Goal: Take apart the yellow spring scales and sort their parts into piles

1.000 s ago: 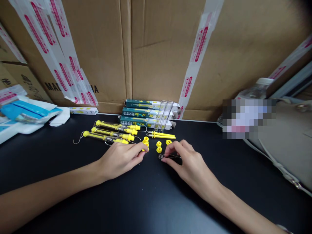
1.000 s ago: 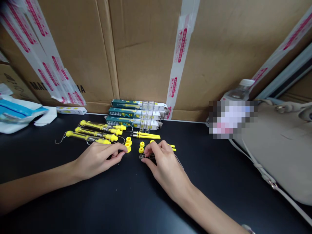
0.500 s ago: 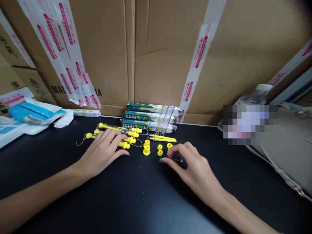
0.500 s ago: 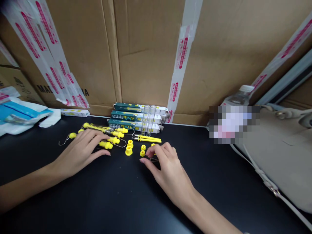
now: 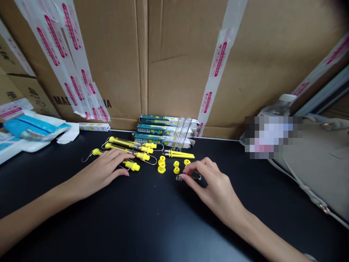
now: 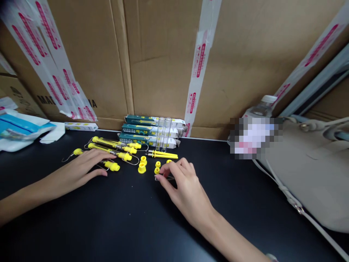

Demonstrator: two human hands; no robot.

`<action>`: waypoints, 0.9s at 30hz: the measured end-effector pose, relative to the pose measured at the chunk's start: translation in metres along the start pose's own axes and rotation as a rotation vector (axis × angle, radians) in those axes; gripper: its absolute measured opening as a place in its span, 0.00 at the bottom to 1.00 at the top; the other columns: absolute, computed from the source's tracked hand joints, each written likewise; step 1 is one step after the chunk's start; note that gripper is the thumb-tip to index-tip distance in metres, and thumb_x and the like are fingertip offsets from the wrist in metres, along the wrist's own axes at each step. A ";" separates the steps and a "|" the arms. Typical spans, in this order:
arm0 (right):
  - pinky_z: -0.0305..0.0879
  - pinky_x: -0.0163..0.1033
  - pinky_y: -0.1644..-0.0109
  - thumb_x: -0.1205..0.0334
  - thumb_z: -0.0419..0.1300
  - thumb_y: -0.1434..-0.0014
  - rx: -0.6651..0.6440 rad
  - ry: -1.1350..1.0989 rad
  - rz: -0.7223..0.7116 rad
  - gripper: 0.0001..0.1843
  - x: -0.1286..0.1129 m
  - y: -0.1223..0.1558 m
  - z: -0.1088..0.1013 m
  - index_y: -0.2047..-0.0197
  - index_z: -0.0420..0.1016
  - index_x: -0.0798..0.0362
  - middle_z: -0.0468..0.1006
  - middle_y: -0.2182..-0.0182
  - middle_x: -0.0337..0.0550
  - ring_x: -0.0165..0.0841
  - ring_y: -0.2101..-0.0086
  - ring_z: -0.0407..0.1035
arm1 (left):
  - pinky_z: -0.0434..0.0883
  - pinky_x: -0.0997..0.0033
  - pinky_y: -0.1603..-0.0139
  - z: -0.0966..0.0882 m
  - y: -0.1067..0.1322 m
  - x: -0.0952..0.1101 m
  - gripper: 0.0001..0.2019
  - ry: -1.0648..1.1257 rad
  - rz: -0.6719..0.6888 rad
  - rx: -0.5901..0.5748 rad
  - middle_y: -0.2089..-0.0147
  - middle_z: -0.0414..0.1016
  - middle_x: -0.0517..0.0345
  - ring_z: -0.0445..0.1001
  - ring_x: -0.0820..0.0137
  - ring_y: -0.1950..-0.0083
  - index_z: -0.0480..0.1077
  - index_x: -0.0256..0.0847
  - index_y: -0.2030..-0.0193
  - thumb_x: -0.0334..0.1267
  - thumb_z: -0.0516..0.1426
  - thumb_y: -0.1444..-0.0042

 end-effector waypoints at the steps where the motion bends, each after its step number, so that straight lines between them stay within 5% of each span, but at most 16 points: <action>1: 0.64 0.45 0.59 0.62 0.60 0.35 0.000 -0.002 -0.002 0.02 -0.001 0.000 0.000 0.61 0.73 0.49 0.77 0.67 0.41 0.38 0.63 0.68 | 0.68 0.60 0.45 0.000 0.001 0.000 0.19 0.002 0.010 -0.006 0.45 0.73 0.53 0.70 0.60 0.43 0.67 0.47 0.42 0.53 0.49 0.32; 6: 0.65 0.45 0.59 0.63 0.58 0.34 0.014 -0.007 -0.027 0.04 -0.005 0.000 -0.002 0.62 0.74 0.49 0.76 0.67 0.43 0.37 0.65 0.68 | 0.72 0.65 0.51 -0.008 0.000 0.014 0.17 -0.049 0.111 0.072 0.52 0.75 0.52 0.75 0.63 0.51 0.69 0.42 0.46 0.49 0.49 0.32; 12: 0.67 0.41 0.61 0.64 0.59 0.35 0.015 -0.080 -0.076 0.03 -0.011 0.002 -0.002 0.61 0.74 0.50 0.78 0.67 0.43 0.37 0.64 0.69 | 0.72 0.76 0.68 -0.023 0.003 0.057 0.13 -0.199 0.275 0.249 0.57 0.77 0.55 0.78 0.72 0.65 0.70 0.38 0.49 0.43 0.51 0.31; 20: 0.67 0.37 0.62 0.52 0.63 0.38 -0.061 -0.163 -0.060 0.14 -0.022 0.008 0.005 0.53 0.75 0.51 0.78 0.68 0.40 0.34 0.68 0.72 | 0.73 0.75 0.64 -0.014 0.000 0.105 0.10 -0.190 0.353 0.343 0.60 0.77 0.56 0.79 0.73 0.65 0.71 0.37 0.50 0.39 0.55 0.33; 27: 0.59 0.34 0.70 0.56 0.47 0.28 -0.166 -0.169 -0.114 0.19 -0.024 0.016 0.010 0.69 0.69 0.51 0.71 0.76 0.36 0.28 0.76 0.65 | 0.72 0.68 0.71 -0.008 -0.013 0.161 0.12 -0.384 0.640 0.406 0.63 0.80 0.53 0.77 0.68 0.69 0.70 0.29 0.50 0.37 0.54 0.34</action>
Point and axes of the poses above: each hand's wrist, its own y-axis away from the middle knuckle, its own z-axis out of the palm, x = y × z, the point moved 9 cm from there along -y, towards the middle knuckle
